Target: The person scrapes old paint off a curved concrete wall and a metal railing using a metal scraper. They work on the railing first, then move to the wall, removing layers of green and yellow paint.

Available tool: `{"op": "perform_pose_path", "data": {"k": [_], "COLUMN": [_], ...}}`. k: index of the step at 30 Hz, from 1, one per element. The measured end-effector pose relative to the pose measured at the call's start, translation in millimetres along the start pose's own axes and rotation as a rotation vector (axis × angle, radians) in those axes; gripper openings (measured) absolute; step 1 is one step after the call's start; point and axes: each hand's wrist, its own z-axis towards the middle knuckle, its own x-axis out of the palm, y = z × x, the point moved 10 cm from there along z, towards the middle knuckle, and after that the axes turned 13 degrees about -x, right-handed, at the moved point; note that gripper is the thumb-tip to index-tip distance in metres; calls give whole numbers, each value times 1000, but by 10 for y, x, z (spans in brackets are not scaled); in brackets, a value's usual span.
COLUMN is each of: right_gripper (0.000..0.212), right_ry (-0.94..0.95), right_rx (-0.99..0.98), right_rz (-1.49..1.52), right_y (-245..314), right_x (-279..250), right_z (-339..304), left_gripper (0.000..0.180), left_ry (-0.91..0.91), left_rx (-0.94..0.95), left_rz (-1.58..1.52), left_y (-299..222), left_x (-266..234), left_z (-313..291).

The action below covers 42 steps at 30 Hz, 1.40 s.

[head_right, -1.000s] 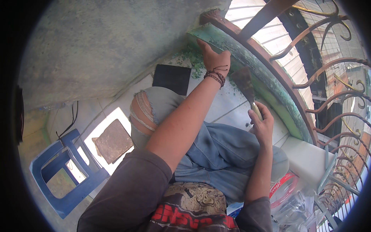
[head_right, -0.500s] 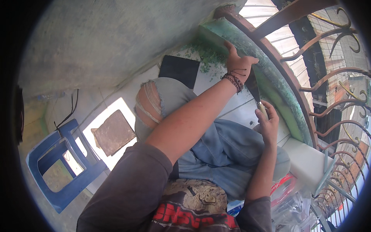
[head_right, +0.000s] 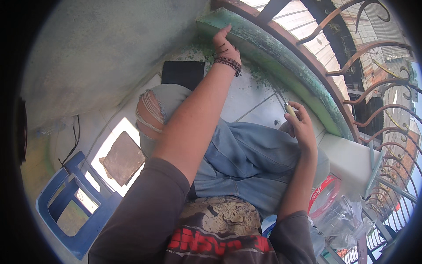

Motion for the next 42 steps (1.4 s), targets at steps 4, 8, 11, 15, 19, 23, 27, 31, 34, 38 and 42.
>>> {"op": "perform_pose_path", "data": {"k": [4, 8, 11, 15, 19, 23, 27, 31, 34, 38, 42], "right_gripper": [45, 46, 45, 44, 44, 44, 43, 43, 43, 42, 39], "right_ry": [4, -74, -115, -175, -223, -206, -173, -193, -193, -212, -216], "right_rx": [89, 82, -7, -39, -200, -210, -140, -194, -178, -216, -241], "right_rz": [53, -94, -248, -271, -445, -573, -613, -587, -596, -514, -488], "right_y": [-133, -150, -82, -21, 240, 493, 601, 714, 756, 710, 762], "right_x": [-68, -136, -183, -226, -309, -272, -149, -191, -108, -114, -93], "right_z": [-49, -38, 4, 23, 44, 123, 191, 127, 152, 140, 135], "left_gripper": [96, 111, 121, 124, 124, 123, 121, 116, 103, 47, 27], "left_ry": [96, 234, 262, 321, 383, 341, 310, 267, 127, -29, 245], "left_rx": [-24, -181, -258, -323, -344, -359, -331, -294, -165, -261, -249], "left_rz": [40, 74, 81, 96, 120, 109, 111, 169, 433, 935, 589], "left_y": [75, 343, 469, 624, 701, 633, 548, 488, 498, 1105, 1596], "left_x": [7, 93, 159, 317, 455, 465, 436, 437, 326, 189, 430], "left_z": [114, 162, 125, -61, -172, -147, -154, -198, -305, -620, -850]}}
